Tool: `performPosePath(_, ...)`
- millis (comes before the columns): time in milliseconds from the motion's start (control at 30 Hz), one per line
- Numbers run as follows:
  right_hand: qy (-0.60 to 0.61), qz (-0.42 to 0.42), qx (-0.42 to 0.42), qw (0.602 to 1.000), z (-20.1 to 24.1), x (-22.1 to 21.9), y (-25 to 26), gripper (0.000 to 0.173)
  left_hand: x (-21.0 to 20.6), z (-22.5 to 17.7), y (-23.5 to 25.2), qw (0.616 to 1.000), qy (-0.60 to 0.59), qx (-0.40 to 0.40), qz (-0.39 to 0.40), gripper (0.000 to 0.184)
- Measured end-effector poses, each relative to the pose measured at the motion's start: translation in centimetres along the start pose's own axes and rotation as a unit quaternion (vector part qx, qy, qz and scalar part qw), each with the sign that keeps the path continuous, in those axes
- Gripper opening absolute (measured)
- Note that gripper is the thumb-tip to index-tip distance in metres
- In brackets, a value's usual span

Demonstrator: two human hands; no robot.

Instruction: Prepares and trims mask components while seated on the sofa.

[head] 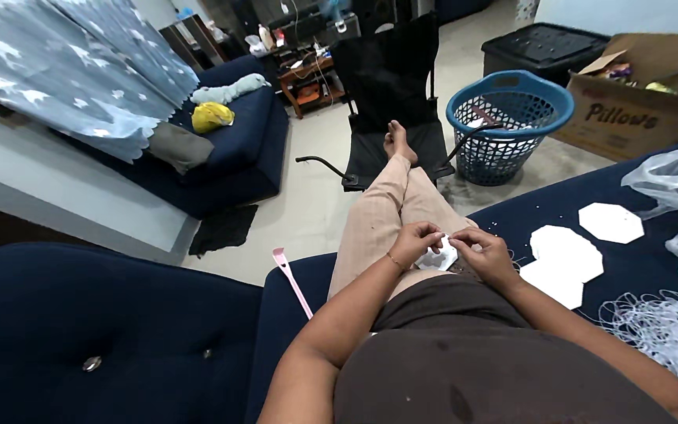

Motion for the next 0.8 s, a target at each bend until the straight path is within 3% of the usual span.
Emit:
performPosePath(167, -0.004, -0.001, 0.003, 1.000, 0.35, 0.04, 0.02, 0.019, 0.49, -0.07, -0.04, 0.991, 0.104, -0.075, -0.023, 0.017)
performPosePath(533, 0.000, 0.000, -0.005, 1.000, 0.25, -0.13, 0.05, 0.019, -0.02, 0.03, -0.22, 0.999, -0.003, -0.027, -0.038, 0.009)
performPosePath(800, -0.008, -0.005, -0.017, 1.000, 0.29, -0.14, 0.05, 0.020, -0.23, -0.18, -0.28, 0.999, -0.009, -0.017, -0.028, 0.012)
Point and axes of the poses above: each hand's wrist, its own y-axis towards the middle knuckle, its own x-axis out of the back of the hand, z = x × y, the point moved 2 cm from there along y, towards the middle knuckle, and after that the axes turned 7 degrees about -x, right-handed, at the moved point
